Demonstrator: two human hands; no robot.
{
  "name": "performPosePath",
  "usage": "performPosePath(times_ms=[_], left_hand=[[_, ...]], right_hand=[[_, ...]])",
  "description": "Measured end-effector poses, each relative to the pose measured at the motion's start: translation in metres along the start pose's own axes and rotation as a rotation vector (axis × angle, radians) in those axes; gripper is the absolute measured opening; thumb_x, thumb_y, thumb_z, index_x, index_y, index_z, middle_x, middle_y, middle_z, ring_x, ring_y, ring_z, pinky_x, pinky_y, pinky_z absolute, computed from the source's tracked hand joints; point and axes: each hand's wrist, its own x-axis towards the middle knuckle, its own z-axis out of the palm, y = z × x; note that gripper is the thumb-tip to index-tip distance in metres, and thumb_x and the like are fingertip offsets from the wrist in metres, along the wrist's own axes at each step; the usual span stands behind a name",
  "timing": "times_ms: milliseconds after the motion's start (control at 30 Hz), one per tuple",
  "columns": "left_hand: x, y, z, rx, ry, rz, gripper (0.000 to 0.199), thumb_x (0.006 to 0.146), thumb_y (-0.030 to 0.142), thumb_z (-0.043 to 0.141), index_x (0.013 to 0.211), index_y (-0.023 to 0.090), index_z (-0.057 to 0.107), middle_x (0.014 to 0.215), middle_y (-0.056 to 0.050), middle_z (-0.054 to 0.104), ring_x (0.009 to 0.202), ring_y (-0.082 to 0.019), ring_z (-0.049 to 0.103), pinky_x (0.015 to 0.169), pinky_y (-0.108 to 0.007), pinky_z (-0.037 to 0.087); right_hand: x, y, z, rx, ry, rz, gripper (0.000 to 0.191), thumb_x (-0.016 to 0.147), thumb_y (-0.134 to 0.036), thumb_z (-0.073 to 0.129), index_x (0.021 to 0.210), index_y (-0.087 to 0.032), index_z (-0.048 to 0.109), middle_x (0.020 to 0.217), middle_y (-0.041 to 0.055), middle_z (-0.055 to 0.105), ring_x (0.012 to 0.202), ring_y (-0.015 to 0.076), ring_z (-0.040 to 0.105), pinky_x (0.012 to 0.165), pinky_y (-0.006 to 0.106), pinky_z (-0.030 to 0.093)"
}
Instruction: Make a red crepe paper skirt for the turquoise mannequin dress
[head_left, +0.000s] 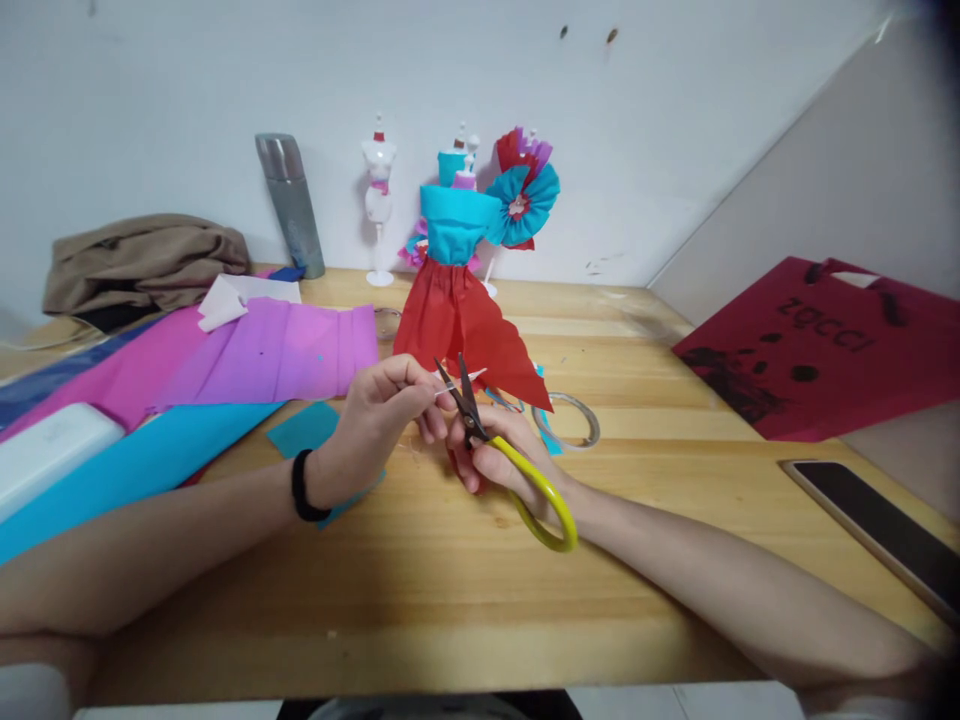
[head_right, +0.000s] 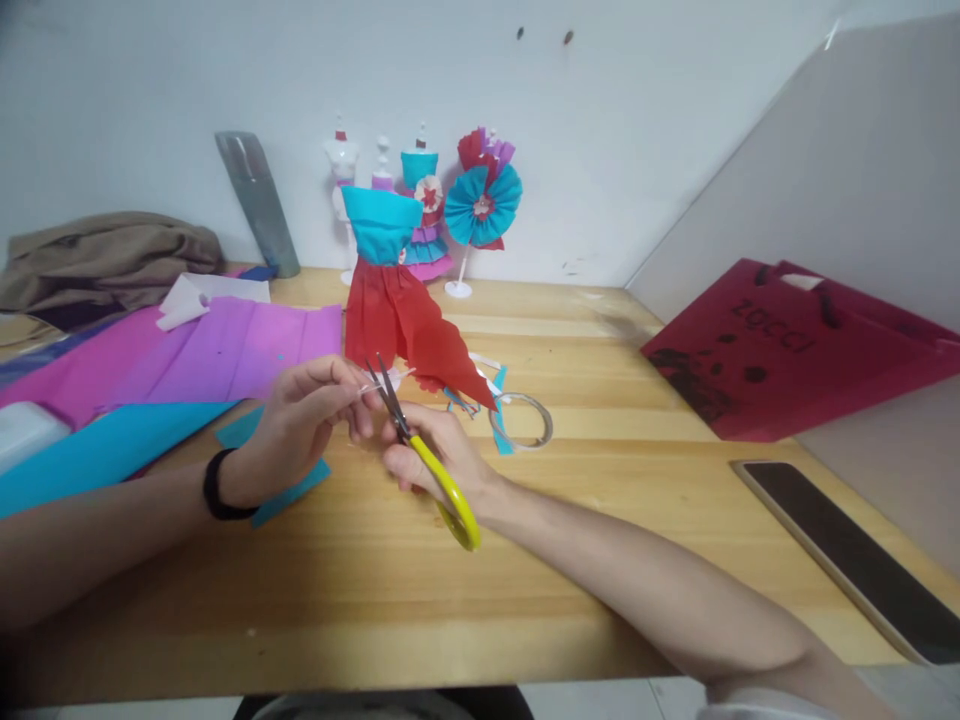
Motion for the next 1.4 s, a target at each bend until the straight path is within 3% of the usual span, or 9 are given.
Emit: performPosePath(times_ms=[267,567,767,900,1100,1233,1400], left_hand=[[0.002,-0.001,-0.001,-0.005,0.021,-0.004,0.015,0.077,0.026,0.071,0.066,0.017,0.066,0.055,-0.001,0.067,0.048,-0.011,0.060,0.048,-0.022,0.047],[0.007,-0.001,-0.001,-0.030,0.047,-0.021,0.016,0.073,0.025,0.073,0.064,0.016,0.064,0.055,-0.002,0.068,0.046,-0.010,0.061,0.047,-0.020,0.047],[0.008,-0.004,-0.002,-0.024,0.034,-0.047,0.017,0.072,0.026,0.073,0.063,0.015,0.063,0.058,-0.002,0.068,0.045,-0.010,0.060,0.044,-0.020,0.046],[0.011,-0.005,-0.003,-0.025,0.075,-0.023,0.016,0.074,0.025,0.072,0.065,0.014,0.064,0.059,-0.003,0.068,0.045,-0.009,0.059,0.045,-0.019,0.045],[0.015,0.003,0.001,-0.114,0.291,0.011,0.017,0.087,0.027,0.064,0.077,0.017,0.054,0.077,-0.005,0.074,0.051,-0.011,0.064,0.046,-0.020,0.046],[0.011,0.003,0.006,-0.137,0.283,-0.008,0.018,0.088,0.029,0.064,0.081,0.018,0.052,0.077,-0.003,0.073,0.061,-0.012,0.067,0.054,-0.021,0.051],[0.001,0.002,0.015,-0.140,0.243,-0.123,0.021,0.089,0.031,0.063,0.077,0.019,0.052,0.059,0.003,0.058,0.046,-0.008,0.052,0.044,-0.018,0.039]], right_hand=[[-0.001,-0.013,0.005,-0.017,0.043,0.113,0.053,0.080,-0.071,0.069,0.086,-0.021,0.052,0.057,-0.0055,0.055,0.041,0.0086,0.051,0.038,0.019,0.041],[-0.001,-0.001,0.008,-0.009,0.093,0.144,0.048,0.087,-0.068,0.062,0.086,-0.022,0.050,0.051,-0.0095,0.048,0.033,0.0060,0.039,0.030,0.016,0.032],[-0.004,-0.001,0.005,-0.052,0.109,0.000,0.041,0.093,-0.061,0.059,0.086,-0.021,0.052,0.052,-0.0081,0.048,0.038,0.0074,0.041,0.037,0.020,0.035],[-0.003,-0.001,0.002,0.033,0.136,-0.071,0.040,0.093,-0.061,0.060,0.091,-0.021,0.054,0.053,-0.0073,0.050,0.041,0.0096,0.044,0.041,0.022,0.038],[-0.001,-0.003,0.010,0.354,-0.058,-0.051,0.045,0.095,-0.062,0.058,0.089,-0.017,0.058,0.050,-0.0060,0.052,0.040,0.0089,0.044,0.045,0.024,0.041],[-0.003,-0.004,0.017,0.477,-0.186,-0.038,0.044,0.097,-0.059,0.058,0.088,-0.016,0.060,0.050,-0.0053,0.052,0.040,0.0080,0.043,0.046,0.023,0.041],[-0.007,0.000,0.022,0.509,-0.290,-0.035,0.044,0.099,-0.057,0.055,0.092,-0.014,0.061,0.052,-0.0043,0.052,0.042,0.0094,0.047,0.047,0.024,0.043]])
